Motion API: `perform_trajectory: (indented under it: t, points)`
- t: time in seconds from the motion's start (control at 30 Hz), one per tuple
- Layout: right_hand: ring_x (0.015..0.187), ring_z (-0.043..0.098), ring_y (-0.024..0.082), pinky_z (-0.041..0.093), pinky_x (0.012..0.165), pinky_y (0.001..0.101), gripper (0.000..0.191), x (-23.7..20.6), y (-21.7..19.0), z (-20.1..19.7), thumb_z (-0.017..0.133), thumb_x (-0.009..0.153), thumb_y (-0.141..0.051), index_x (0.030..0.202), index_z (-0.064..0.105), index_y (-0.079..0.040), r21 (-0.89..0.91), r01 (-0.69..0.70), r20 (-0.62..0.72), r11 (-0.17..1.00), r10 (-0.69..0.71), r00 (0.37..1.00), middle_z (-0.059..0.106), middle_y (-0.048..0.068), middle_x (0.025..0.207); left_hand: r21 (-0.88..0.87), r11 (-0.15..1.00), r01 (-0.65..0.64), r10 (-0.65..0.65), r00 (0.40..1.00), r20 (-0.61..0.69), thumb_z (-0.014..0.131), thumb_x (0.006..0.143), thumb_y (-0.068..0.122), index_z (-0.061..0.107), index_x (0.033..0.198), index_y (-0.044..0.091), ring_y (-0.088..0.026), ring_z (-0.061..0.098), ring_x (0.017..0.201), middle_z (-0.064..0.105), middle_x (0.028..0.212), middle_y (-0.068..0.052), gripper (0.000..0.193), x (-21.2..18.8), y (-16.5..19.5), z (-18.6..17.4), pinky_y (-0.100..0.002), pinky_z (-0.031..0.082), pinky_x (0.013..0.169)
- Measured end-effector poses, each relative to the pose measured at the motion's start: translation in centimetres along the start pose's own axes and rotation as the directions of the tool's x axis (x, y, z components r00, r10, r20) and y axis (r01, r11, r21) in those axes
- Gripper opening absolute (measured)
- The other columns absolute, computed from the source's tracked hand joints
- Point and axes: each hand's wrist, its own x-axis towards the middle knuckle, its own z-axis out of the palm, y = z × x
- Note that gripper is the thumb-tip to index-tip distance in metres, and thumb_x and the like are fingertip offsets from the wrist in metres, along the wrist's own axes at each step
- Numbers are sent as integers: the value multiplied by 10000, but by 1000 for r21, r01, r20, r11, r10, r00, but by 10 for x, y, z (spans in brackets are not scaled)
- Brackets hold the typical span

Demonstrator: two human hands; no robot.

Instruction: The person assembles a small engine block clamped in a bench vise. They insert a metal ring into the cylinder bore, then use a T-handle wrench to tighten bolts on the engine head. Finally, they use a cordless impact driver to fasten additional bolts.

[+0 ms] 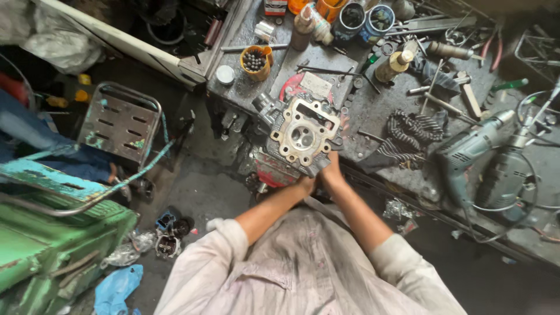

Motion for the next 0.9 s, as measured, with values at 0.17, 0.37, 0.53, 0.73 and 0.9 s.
perform_trajectory:
  t: [0.17,0.37,0.53,0.73,0.9]
  points:
    - [1550,209,331,152,1261,420,815,29,5,-13,528,1032,-511,1624,278,-9,-165,263,-201,951,-294,934,240,249,1664,31,994,104,-101,991,-85,470,1010,358,502,1411,103,-167,542,1228,579,1377,-55,476,-39,-13,-23,-329,432,1025]
    - [867,562,144,494,778,297,223,-48,29,-45,562,1057,-133,1214,627,13,-49,-111,48,993,113,992,623,76,943,106,966,237,-226,969,-104,505,992,346,571,1365,107,-168,619,1160,659,1309,-61,447,-58,3,-62,-326,493,974]
    - [744,592,140,526,703,318,133,-41,39,-65,561,1005,-69,1015,657,23,-217,-128,125,968,158,980,663,86,779,219,888,404,-400,914,-61,535,978,336,628,1326,110,-170,683,1103,725,1252,-67,426,-63,8,-67,-324,544,931]
    - [915,728,290,554,793,386,136,-42,15,-60,558,943,-33,1032,656,-6,-300,-81,115,951,121,986,734,164,941,348,743,572,-567,814,-128,514,1002,299,642,1322,109,-189,690,1041,743,1202,-42,393,-46,1,-52,-328,514,856]
    - [945,721,321,543,792,411,147,-52,5,-55,574,905,-55,1017,661,-19,-330,-65,119,942,110,987,743,165,987,441,719,537,-558,824,-94,502,1026,291,610,1348,70,-209,721,992,740,1106,-110,405,-32,-9,-43,-354,535,847]
